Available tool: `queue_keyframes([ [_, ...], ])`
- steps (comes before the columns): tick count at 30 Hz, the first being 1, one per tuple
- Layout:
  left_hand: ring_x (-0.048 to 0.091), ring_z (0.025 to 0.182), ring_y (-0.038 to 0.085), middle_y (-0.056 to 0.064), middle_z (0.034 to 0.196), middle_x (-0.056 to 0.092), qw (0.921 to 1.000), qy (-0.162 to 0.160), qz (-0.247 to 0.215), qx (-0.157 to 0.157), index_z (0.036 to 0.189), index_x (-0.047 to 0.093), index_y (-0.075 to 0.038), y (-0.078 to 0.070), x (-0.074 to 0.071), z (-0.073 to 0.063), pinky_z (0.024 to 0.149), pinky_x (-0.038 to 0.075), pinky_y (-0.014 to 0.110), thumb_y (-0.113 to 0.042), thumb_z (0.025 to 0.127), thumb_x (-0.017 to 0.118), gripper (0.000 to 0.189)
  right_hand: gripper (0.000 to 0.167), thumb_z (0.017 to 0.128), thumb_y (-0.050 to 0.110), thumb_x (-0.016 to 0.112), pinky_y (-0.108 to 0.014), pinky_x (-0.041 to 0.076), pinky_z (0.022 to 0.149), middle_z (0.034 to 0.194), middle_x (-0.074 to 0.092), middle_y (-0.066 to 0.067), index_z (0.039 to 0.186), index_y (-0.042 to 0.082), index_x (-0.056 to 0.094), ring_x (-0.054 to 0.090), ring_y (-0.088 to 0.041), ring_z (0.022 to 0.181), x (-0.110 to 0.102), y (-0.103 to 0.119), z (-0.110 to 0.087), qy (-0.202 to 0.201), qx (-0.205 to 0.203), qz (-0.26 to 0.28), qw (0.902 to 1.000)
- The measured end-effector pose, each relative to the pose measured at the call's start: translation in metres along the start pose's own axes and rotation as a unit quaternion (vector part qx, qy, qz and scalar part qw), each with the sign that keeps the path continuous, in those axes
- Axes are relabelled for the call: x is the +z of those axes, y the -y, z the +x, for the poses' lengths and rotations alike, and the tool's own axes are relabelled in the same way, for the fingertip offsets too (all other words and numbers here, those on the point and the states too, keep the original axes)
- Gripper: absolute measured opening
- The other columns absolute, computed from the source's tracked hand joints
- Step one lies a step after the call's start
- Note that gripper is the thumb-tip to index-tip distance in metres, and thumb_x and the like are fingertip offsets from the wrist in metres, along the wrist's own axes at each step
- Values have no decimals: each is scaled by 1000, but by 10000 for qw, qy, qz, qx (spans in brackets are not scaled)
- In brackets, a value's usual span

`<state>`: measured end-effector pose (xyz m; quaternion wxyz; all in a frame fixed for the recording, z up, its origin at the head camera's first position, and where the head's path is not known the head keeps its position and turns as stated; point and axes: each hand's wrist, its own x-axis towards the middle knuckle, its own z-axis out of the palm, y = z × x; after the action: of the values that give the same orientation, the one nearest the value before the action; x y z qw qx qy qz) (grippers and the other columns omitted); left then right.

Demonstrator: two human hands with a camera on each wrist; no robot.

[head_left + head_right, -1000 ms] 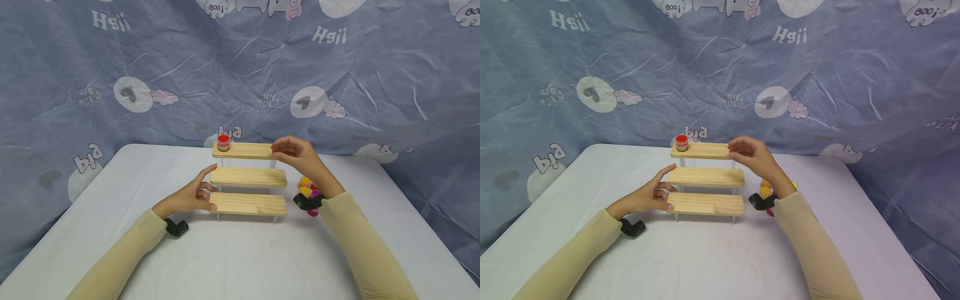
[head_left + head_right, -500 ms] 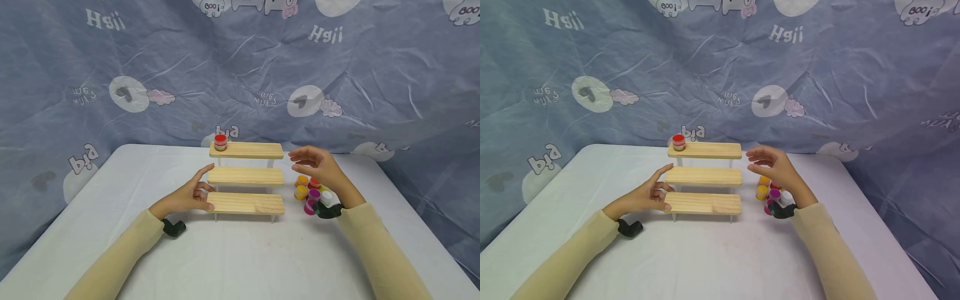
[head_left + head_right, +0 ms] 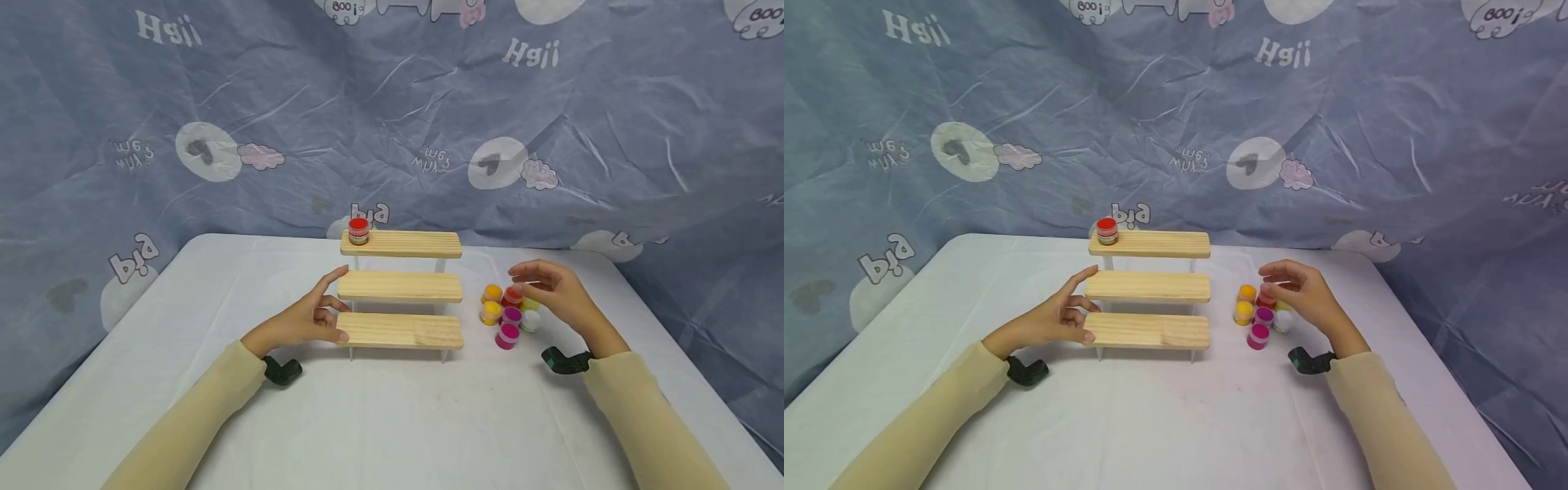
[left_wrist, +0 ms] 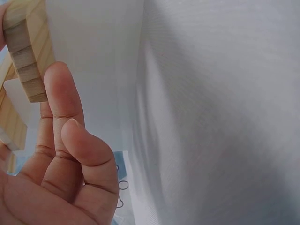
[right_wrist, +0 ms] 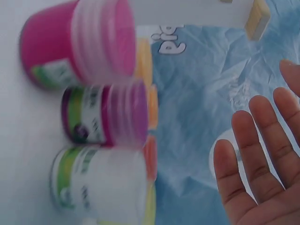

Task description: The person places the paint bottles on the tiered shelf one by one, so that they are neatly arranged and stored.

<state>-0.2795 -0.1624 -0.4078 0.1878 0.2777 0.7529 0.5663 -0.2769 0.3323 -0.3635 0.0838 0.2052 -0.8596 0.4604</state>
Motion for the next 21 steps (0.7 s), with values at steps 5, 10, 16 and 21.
queue_keyframes([
  [5,67,84,23,28,139,58,10000,20,-12,0,175,0,-30,0,0,0,75,51,29,-8,92,86,122,32,104,10,74,-11,51,90,117,72,18,131,-6,69,66,7,105,-10,-19,-11,-225,310,-185,9991],
  [10,67,84,23,28,138,59,10000,23,0,5,175,0,-30,0,-1,0,75,51,29,-9,92,87,122,36,105,11,74,-8,49,89,117,71,16,135,-7,67,62,11,104,-16,-39,-19,-415,626,-356,9965],
  [16,66,83,22,28,137,59,10000,20,-24,13,175,-1,-29,-1,0,0,75,51,29,-8,92,87,123,44,106,13,72,-8,47,88,137,68,-23,142,-10,60,59,10,105,-20,-56,-21,-212,1221,-440,9913],
  [21,66,84,23,27,136,59,10000,13,-16,7,175,-1,-29,-1,0,1,75,52,30,-8,92,87,123,56,109,20,67,-14,47,91,152,53,-33,154,-8,49,63,-20,123,-22,-64,-21,408,1726,-349,9835],
])
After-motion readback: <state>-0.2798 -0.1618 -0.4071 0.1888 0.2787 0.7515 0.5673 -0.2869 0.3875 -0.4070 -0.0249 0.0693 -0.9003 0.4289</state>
